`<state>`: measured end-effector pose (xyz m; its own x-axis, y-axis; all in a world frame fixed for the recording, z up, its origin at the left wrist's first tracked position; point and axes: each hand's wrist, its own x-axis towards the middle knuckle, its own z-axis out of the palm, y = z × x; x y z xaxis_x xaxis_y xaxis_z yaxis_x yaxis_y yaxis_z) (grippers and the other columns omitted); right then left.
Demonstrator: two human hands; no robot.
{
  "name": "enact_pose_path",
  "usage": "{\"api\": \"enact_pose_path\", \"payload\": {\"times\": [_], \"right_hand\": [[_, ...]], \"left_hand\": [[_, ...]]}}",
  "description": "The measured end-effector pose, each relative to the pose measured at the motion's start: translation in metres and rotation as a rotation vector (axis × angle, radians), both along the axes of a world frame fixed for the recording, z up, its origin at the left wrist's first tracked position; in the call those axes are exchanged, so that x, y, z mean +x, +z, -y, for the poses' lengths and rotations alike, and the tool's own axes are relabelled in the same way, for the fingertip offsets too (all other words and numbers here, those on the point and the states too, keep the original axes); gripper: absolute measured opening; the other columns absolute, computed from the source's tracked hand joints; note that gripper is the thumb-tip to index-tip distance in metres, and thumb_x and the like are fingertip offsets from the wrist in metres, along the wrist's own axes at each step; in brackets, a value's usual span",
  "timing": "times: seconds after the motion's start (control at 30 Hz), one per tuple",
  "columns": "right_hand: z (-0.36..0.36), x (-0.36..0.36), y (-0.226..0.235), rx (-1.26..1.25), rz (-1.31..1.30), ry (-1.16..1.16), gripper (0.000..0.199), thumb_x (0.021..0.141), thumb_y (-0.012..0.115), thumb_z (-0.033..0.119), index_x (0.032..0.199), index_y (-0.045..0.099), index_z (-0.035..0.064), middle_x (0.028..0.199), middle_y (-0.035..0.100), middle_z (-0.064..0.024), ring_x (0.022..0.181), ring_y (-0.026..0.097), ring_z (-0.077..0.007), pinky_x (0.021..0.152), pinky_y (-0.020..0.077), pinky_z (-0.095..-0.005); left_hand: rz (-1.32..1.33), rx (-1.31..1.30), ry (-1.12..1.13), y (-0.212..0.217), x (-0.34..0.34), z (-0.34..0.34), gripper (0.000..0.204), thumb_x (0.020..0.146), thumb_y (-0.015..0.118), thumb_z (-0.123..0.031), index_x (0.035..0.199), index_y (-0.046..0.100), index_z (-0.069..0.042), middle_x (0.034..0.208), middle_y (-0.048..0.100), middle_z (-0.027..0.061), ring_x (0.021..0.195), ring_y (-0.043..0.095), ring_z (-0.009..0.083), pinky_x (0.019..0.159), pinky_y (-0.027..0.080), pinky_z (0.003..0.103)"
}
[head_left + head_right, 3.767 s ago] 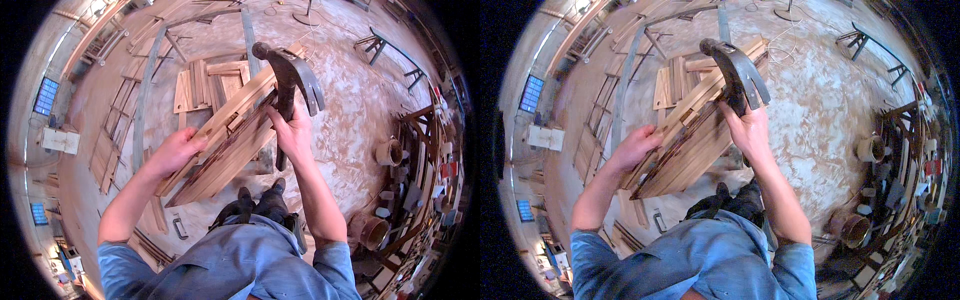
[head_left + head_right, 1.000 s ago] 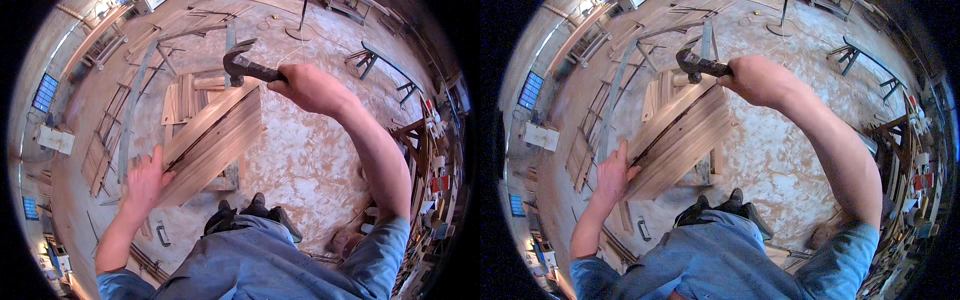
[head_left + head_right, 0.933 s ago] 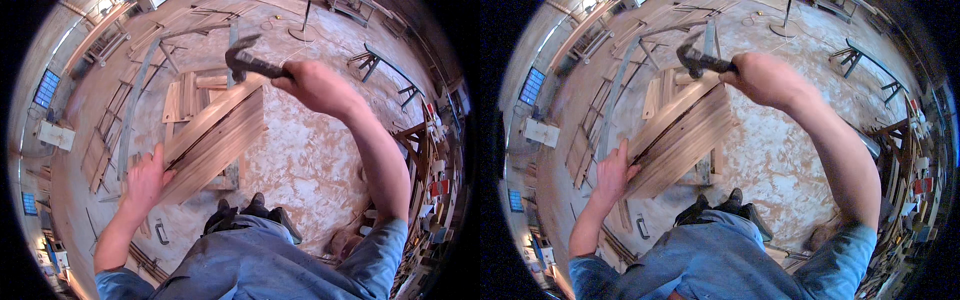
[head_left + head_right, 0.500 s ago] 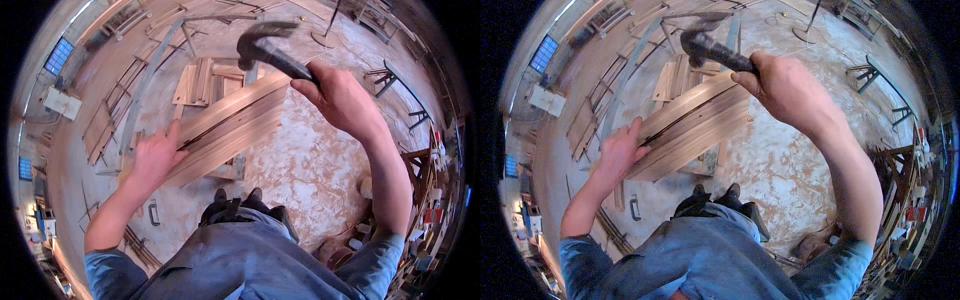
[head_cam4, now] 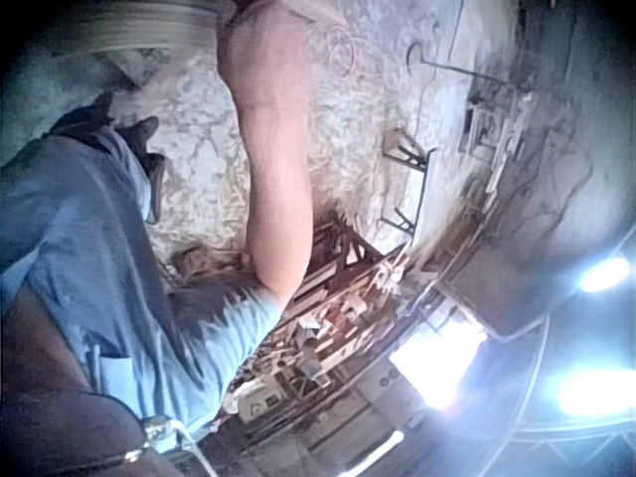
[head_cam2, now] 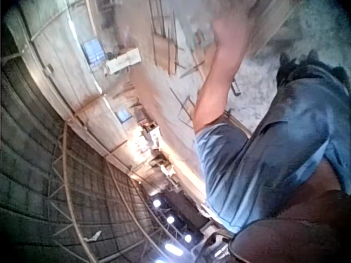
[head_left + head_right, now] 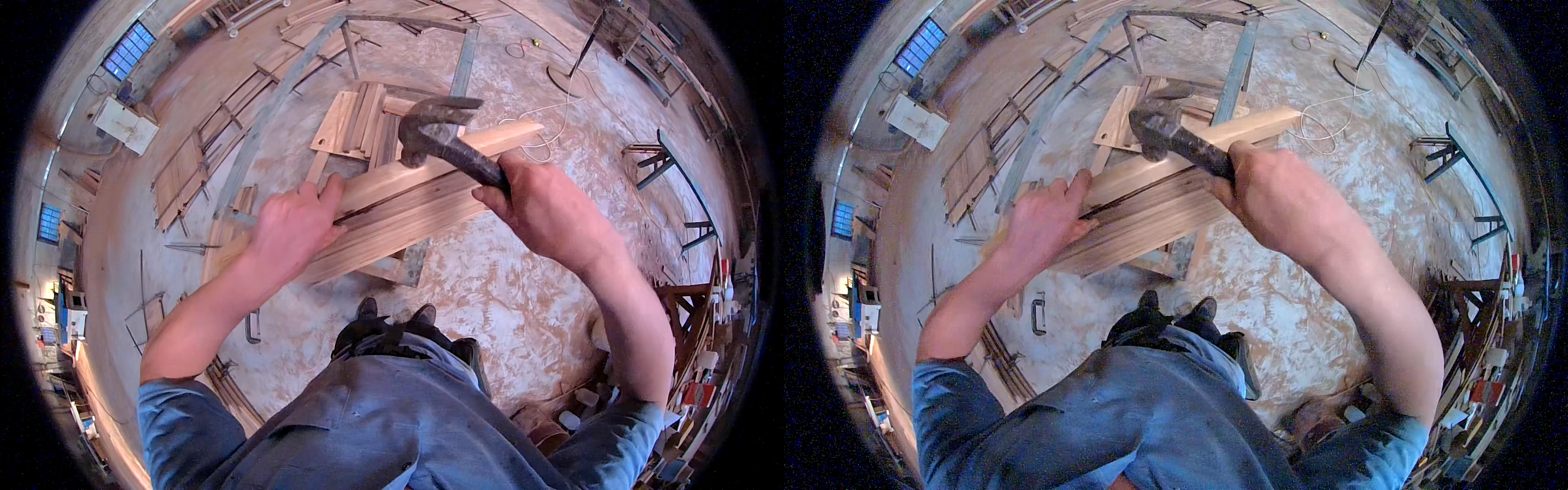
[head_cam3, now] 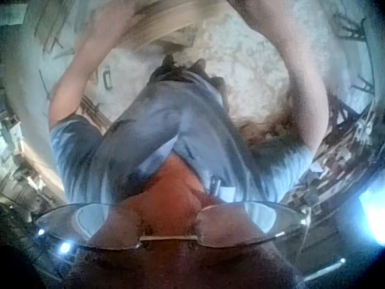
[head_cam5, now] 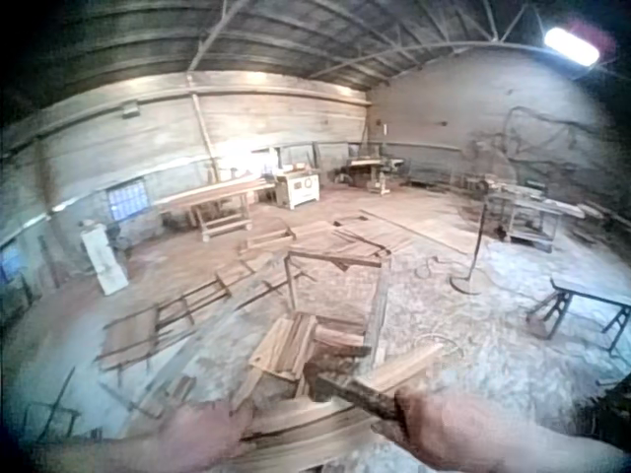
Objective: The person assembles a wooden box by hand in a workshop. They apply glue to the edges of wooden panels, fit them together, and secure the joints using a hammer to drive nails. The person handles multiple wooden pieces and tools to construct the box structure.
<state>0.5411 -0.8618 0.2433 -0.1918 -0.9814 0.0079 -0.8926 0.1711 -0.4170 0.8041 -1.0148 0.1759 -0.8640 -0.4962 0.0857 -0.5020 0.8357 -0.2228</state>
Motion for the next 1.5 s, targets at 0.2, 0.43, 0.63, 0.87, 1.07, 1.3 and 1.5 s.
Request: {"api": "enact_pose_path", "payload": {"times": [0.2,0.43,0.63,0.87,1.07,1.3,1.5], "right_hand": [[0.001,0.006,0.011,-0.009,0.013,0.034,0.036,0.091,0.059,0.034,0.085,0.056,-0.0018,0.074,0.060,-0.0260,0.075,0.060,-0.0449,0.065,0.0474,-0.0497],[-0.003,0.015,-0.008,0.054,-0.022,0.095,0.034,0.090,0.059,0.031,0.084,0.055,-0.0020,0.070,0.059,-0.0270,0.072,0.060,-0.0445,0.063,0.0485,-0.0494],[-0.003,0.022,0.021,-0.073,-0.009,0.063,0.032,0.090,0.060,0.030,0.084,0.056,-0.0014,0.072,0.061,-0.0257,0.073,0.061,-0.0442,0.064,0.0490,-0.0500],[-0.001,0.021,-0.011,-0.002,-0.010,0.107,0.029,0.090,0.062,0.029,0.088,0.056,-0.0003,0.065,0.057,-0.0228,0.064,0.060,-0.0386,0.059,0.0466,-0.0453],[-0.001,0.033,0.015,-0.170,0.107,0.004,0.032,0.090,0.063,0.030,0.088,0.056,-0.0007,0.065,0.057,-0.0221,0.063,0.061,-0.0364,0.058,0.0463,-0.0444],[0.008,0.030,-0.013,0.037,-0.029,0.139,0.034,0.090,0.059,0.030,0.083,0.055,-0.0032,0.072,0.061,-0.0257,0.073,0.062,-0.0439,0.064,0.0501,-0.0501],[0.003,0.033,-0.014,0.044,0.002,0.071,0.034,0.090,0.059,0.031,0.084,0.055,-0.0024,0.072,0.060,-0.0258,0.074,0.060,-0.0442,0.065,0.0483,-0.0501]], "left_hand": [[-0.026,0.007,-0.049,-0.002,0.005,-0.003,0.063,0.070,0.077,-0.031,0.117,0.048,-0.003,0.077,0.058,0.0130,0.064,0.065,0.0259,0.055,0.052,0.036],[0.014,-0.041,-0.039,-0.006,0.001,-0.002,0.064,0.068,0.078,-0.034,0.117,0.050,-0.003,0.076,0.058,0.0113,0.064,0.065,0.0242,0.055,0.052,0.034],[0.022,-0.069,-0.017,-0.009,0.005,-0.003,0.064,0.069,0.077,-0.033,0.117,0.050,-0.002,0.075,0.058,0.0109,0.064,0.065,0.0250,0.055,0.053,0.035],[-0.042,-0.029,-0.039,-0.008,0.003,-0.002,0.067,0.066,0.079,-0.034,0.117,0.048,-0.003,0.077,0.057,0.0100,0.067,0.064,0.0264,0.055,0.050,0.039],[0.010,-0.044,-0.012,-0.013,0.006,0.000,0.062,0.069,0.076,-0.029,0.116,0.049,0.000,0.076,0.059,0.0115,0.065,0.065,0.0270,0.055,0.053,0.037],[-0.013,-0.057,-0.036,-0.010,0.007,-0.002,0.064,0.070,0.075,-0.029,0.120,0.046,-0.001,0.075,0.059,0.0121,0.068,0.065,0.0286,0.058,0.053,0.037],[-0.043,0.418,0.068,0.008,0.023,0.013,0.058,0.078,0.071,-0.033,0.119,0.044,-0.002,0.099,0.064,0.0174,0.084,0.064,0.0403,0.072,0.051,0.047]]}}
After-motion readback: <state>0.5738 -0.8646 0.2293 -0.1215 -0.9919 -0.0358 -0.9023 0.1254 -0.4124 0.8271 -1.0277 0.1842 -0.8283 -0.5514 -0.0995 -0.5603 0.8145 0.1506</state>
